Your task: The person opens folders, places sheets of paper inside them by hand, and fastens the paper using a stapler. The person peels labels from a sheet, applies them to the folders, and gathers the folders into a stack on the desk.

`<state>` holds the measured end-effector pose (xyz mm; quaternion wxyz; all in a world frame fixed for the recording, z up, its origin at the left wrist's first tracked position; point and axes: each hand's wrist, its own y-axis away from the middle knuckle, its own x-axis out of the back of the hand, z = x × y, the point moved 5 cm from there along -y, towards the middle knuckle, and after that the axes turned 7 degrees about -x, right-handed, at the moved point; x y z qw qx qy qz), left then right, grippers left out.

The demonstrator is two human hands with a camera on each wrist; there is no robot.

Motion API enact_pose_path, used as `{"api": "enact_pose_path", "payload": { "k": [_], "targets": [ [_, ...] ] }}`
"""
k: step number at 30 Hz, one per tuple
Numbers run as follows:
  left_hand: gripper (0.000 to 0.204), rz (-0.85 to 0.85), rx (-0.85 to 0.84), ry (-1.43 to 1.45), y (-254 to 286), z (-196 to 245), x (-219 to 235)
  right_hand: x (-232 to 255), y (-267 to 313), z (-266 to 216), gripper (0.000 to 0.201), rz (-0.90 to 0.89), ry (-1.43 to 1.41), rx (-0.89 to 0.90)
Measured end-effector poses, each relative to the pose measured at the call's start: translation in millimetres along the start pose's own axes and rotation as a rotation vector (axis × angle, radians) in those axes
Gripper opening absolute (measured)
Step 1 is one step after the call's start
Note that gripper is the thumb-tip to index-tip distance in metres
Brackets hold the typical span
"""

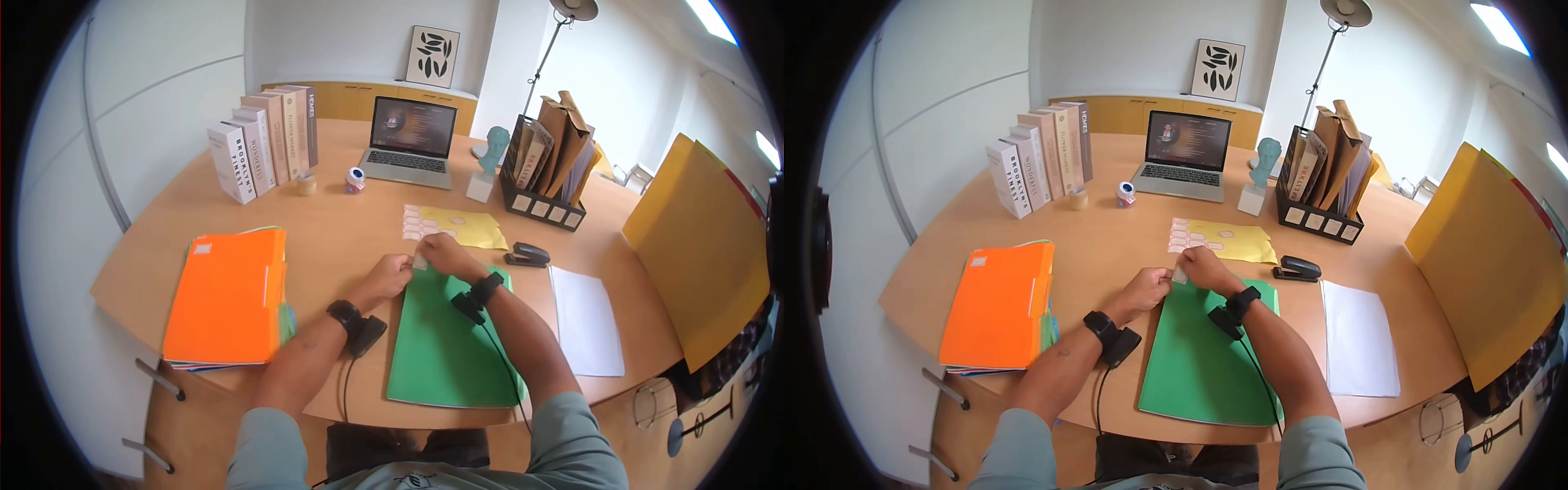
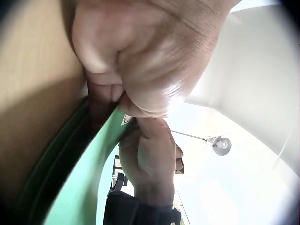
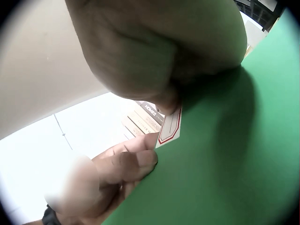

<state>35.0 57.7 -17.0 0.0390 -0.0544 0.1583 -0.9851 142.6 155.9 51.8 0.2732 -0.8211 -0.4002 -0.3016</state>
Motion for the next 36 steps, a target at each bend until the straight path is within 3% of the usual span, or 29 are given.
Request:
{"api": "enact_pose_path", "payload": {
  "k": [4, 10, 16, 20, 22, 23, 25, 27, 28, 31, 32, 34, 35, 36],
  "targets": [
    [0.026, -0.023, 0.054, -0.029, 1, 2, 1, 7, 7, -4, 0.018, -0.128, -0.092, 0.057],
    [0.024, 0.032, 0.094, -0.056, 0, -2, 2, 4, 6, -16, 0.020, -0.046, 0.153, 0.023],
    [0.021, -0.041, 0.108, -0.047, 3, 12, -4, 5, 0, -1, 0.019, 0.059, 0.128, 0.090],
    [0.022, -0.121, 0.056, 0.000, 10, 45, -23, 50, 11, 4, 0.022, 0.316, 0.065, 0.162],
    [0.023, -0.115, 0.037, 0.025, 7, 48, -30, 86, 10, 30, 0.020, 0.342, 0.351, 0.242],
    [0.023, -0.079, 0.026, 0.083, 4, 45, -32, 110, 15, 43, 0.020, 0.522, -0.086, 0.108],
    [0.023, 0.000, 0.044, 0.313, 4, 53, -36, 162, 59, 2, 0.023, 0.811, 0.087, 0.120],
    [0.022, 0.086, 0.055, 0.420, 8, 71, -21, 199, 88, 13, 0.019, 0.938, -0.139, 0.108],
    [0.022, 0.131, 0.068, 0.416, 12, 81, -13, 209, 100, 23, 0.019, 0.932, -0.375, -0.018],
    [0.020, 0.214, 0.114, 0.237, 34, 127, 29, 209, 129, 42, 0.021, 0.823, -0.665, -0.141],
    [0.019, 0.198, -0.001, 0.032, 40, 137, 59, 197, 132, 50, 0.020, 0.744, -0.696, -0.180],
    [0.021, 0.284, 0.017, -0.108, 66, 167, 104, 168, 140, 67, 0.019, 0.595, -0.763, -0.244],
    [0.023, 0.395, 0.149, -0.045, 82, 191, 121, 152, 147, 60, 0.016, 0.561, -0.755, -0.309],
    [0.025, 0.450, 0.145, -0.084, 97, 201, 148, 139, 150, 65, 0.015, 0.484, -0.695, -0.351]
  ]
}}
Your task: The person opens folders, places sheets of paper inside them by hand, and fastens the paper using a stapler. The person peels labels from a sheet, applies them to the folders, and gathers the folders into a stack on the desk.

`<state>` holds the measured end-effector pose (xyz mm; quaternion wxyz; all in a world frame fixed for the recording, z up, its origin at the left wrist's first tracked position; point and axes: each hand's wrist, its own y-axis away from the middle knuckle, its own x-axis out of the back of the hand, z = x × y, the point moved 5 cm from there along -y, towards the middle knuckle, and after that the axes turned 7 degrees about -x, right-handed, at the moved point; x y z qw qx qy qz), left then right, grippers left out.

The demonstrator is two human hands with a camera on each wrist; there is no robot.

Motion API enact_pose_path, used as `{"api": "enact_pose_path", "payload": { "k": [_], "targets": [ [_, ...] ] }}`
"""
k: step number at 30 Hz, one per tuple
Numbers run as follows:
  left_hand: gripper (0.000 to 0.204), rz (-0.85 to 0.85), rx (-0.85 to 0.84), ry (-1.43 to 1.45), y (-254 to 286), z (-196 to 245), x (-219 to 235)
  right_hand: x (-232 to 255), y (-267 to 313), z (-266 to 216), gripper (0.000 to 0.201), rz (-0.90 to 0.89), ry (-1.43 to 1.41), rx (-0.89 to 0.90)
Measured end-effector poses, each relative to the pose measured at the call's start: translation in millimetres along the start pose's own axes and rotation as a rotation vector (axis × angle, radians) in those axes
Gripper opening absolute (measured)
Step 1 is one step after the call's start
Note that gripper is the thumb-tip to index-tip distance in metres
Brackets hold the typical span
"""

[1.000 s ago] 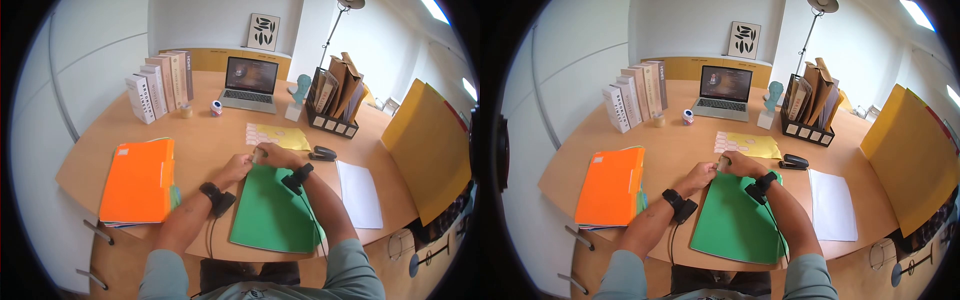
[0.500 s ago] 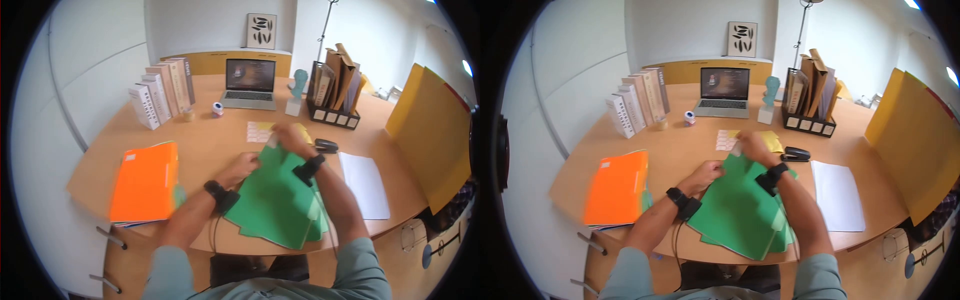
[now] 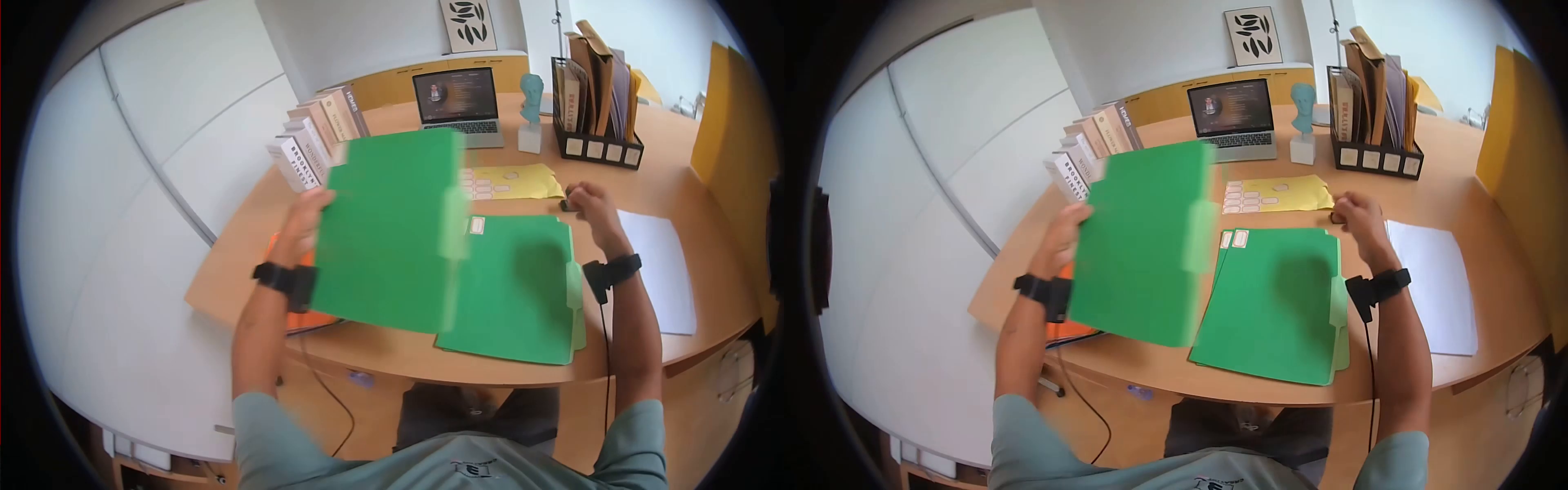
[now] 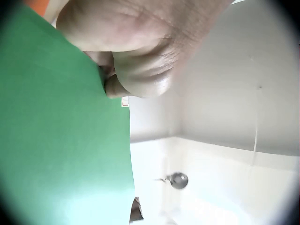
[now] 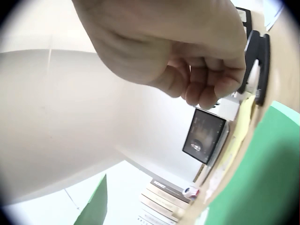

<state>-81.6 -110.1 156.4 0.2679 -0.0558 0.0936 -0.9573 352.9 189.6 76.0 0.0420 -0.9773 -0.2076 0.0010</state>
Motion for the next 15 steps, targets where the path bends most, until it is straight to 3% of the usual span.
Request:
{"api": "enact_pose_path", "payload": {
  "k": [3, 8, 11, 15],
  "targets": [
    [0.031, 0.131, 0.070, -0.128, 12, -6, 116, -16, 8, 28, 0.015, -0.120, 0.099, -0.116],
    [0.032, 0.402, 0.242, -0.320, 58, -32, 230, -17, 8, 43, 0.017, -0.169, 0.120, -0.175],
    [0.030, 0.442, 0.269, -0.323, 67, -60, 273, -5, 8, 48, 0.017, -0.161, 0.083, -0.198],
    [0.029, 0.397, 0.327, -0.421, 65, -82, 298, 0, 6, 57, 0.016, -0.165, -0.014, -0.211]
  ]
}}
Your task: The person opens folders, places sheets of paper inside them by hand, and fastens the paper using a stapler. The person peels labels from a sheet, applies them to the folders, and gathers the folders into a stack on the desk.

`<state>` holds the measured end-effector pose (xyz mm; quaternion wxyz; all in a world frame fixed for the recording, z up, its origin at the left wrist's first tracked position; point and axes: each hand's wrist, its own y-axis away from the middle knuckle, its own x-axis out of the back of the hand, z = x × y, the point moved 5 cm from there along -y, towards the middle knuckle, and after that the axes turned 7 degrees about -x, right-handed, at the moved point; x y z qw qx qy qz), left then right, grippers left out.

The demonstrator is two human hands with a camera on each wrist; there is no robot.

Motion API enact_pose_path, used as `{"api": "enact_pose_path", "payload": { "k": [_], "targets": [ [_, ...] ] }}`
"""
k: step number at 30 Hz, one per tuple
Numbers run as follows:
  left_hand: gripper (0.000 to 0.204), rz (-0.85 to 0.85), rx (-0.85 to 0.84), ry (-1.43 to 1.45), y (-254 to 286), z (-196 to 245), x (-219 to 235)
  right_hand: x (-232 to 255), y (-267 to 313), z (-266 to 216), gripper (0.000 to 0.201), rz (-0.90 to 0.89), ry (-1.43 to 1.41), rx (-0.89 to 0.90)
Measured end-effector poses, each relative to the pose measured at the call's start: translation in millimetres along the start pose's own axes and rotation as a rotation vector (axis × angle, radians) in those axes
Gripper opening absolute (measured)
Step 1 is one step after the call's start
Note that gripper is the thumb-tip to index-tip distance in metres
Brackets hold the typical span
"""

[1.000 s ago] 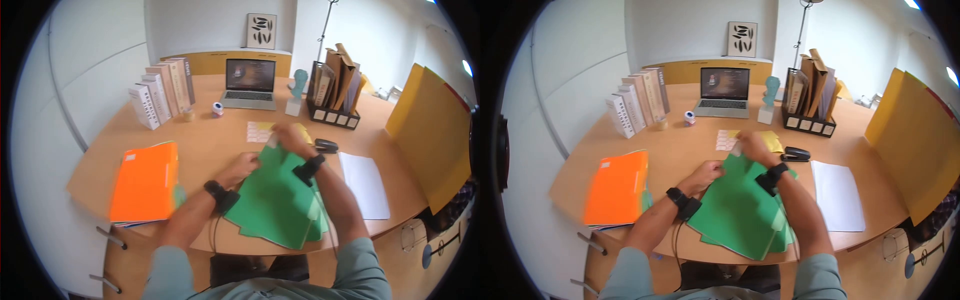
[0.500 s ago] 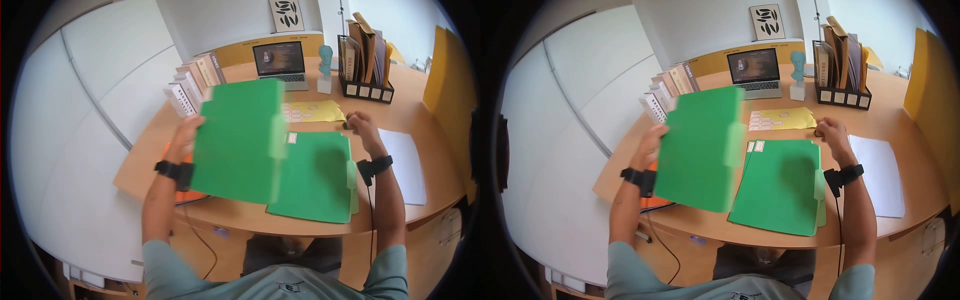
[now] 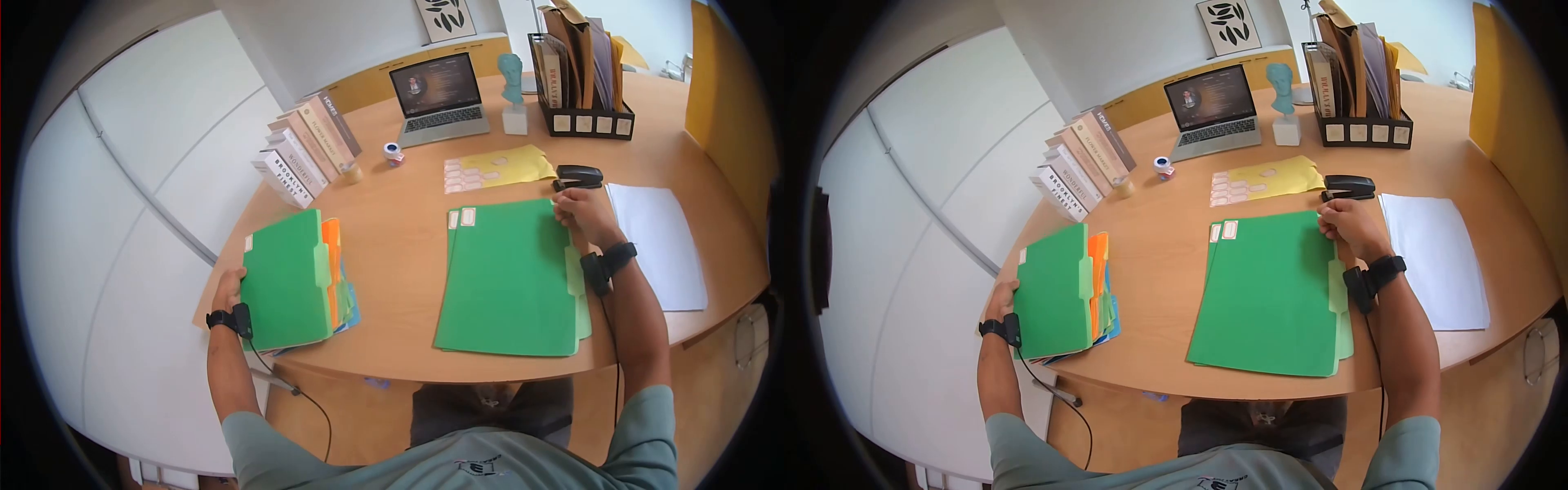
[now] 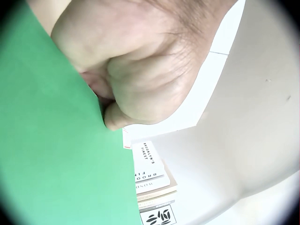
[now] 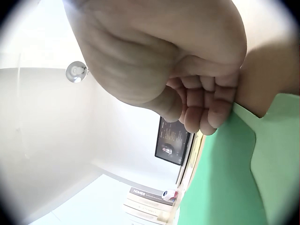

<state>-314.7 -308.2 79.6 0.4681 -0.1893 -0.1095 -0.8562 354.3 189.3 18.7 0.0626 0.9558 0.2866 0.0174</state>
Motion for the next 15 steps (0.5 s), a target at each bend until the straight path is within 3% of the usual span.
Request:
{"api": "enact_pose_path", "payload": {
  "k": [2, 5, 8, 11, 13, 15],
  "targets": [
    [0.027, -0.023, -0.016, -0.066, -13, -13, 3, 0, 1, 0, 0.016, 0.001, -0.001, 0.008],
    [0.023, 0.088, 0.121, -0.513, 7, 7, -17, 1, -10, 10, 0.016, -0.027, -0.013, 0.026],
    [0.019, 0.119, -0.311, -0.719, -30, 7, -30, 8, -16, 17, 0.015, -0.033, -0.053, 0.033],
    [0.021, -0.012, -0.386, -0.469, -22, 76, -114, 10, -17, 15, 0.015, -0.050, -0.075, 0.003],
    [0.027, -0.253, -0.451, 0.007, 13, 131, -208, 7, -3, 2, 0.018, -0.045, -0.065, -0.039],
    [0.035, -0.402, -0.597, 0.156, 55, 177, -295, 7, 10, -11, 0.021, -0.033, -0.097, -0.076]
  ]
}}
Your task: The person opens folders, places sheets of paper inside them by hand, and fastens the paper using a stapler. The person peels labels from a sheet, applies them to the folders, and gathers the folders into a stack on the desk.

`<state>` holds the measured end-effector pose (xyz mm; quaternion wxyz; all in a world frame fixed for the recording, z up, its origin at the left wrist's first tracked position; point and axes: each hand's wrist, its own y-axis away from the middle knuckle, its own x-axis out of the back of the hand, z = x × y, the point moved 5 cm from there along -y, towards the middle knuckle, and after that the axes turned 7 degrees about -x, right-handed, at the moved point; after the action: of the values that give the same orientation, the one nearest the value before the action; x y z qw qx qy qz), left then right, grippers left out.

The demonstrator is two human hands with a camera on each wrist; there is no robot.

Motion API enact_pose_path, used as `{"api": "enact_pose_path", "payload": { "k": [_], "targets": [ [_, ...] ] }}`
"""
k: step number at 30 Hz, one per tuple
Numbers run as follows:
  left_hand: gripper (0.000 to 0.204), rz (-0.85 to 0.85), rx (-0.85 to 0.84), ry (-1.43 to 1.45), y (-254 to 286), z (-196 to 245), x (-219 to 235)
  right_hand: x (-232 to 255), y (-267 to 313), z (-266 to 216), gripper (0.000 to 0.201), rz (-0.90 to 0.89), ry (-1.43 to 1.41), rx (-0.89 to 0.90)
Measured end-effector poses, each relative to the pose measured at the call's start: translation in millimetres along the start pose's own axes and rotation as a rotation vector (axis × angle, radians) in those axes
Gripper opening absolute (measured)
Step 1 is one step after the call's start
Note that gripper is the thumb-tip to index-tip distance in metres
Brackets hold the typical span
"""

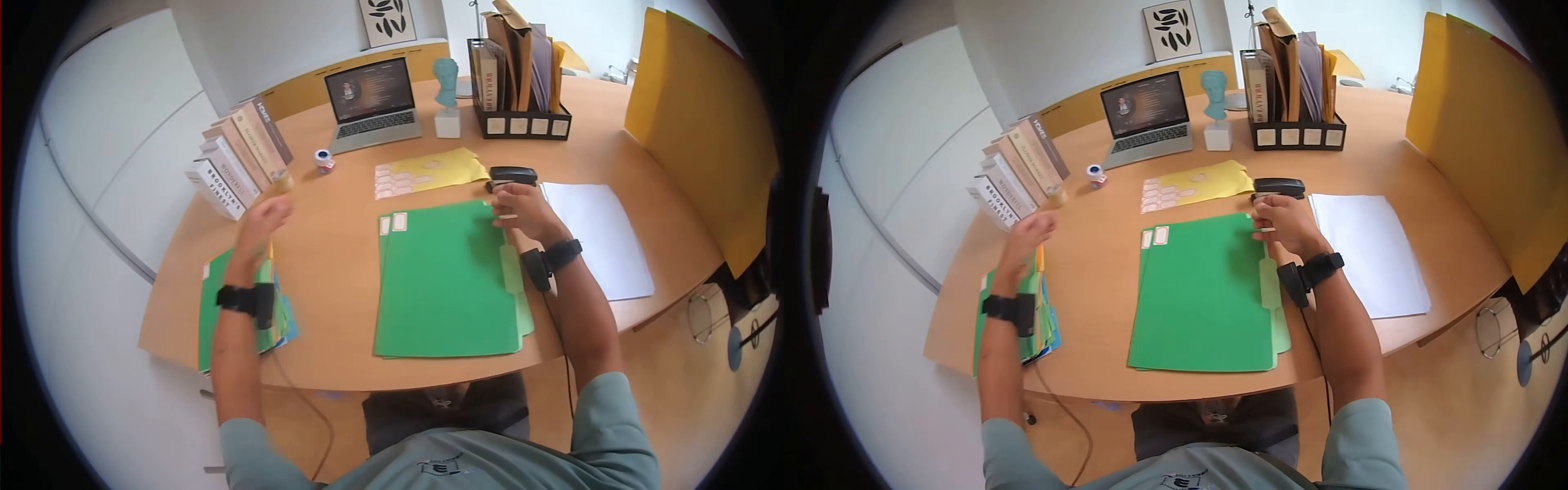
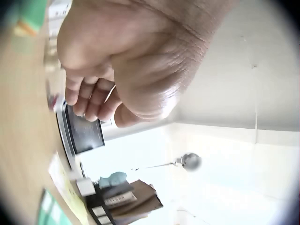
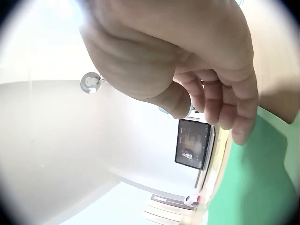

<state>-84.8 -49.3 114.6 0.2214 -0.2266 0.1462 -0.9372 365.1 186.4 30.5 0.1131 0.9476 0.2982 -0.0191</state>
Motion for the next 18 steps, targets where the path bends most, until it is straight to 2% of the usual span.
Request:
{"api": "enact_pose_path", "payload": {
  "k": [2, 4, 7, 10, 14, 16, 18],
  "targets": [
    [0.034, -0.171, -0.093, -0.013, -21, 9, -78, 4, 8, -5, 0.027, 0.003, -0.037, -0.014],
    [0.034, -0.226, -0.208, 0.108, -27, 19, -144, 6, 20, -11, 0.027, 0.010, -0.033, -0.030],
    [0.035, -0.278, -0.121, 0.309, -38, -13, -205, 6, 36, -20, 0.027, 0.018, -0.036, -0.051],
    [0.036, -0.306, 0.021, 0.388, -35, -30, -230, 9, 38, -20, 0.026, 0.006, -0.058, -0.069],
    [0.040, -0.207, 0.080, 0.645, -33, -58, -233, 6, 31, -13, 0.026, 0.024, -0.010, -0.088],
    [0.039, -0.129, 0.089, 0.797, -30, -56, -229, 4, 29, -12, 0.027, 0.040, 0.009, -0.095],
    [0.044, -0.098, 0.085, 0.800, -30, -62, -230, 3, 30, -12, 0.028, 0.067, -0.002, -0.096]
  ]
}}
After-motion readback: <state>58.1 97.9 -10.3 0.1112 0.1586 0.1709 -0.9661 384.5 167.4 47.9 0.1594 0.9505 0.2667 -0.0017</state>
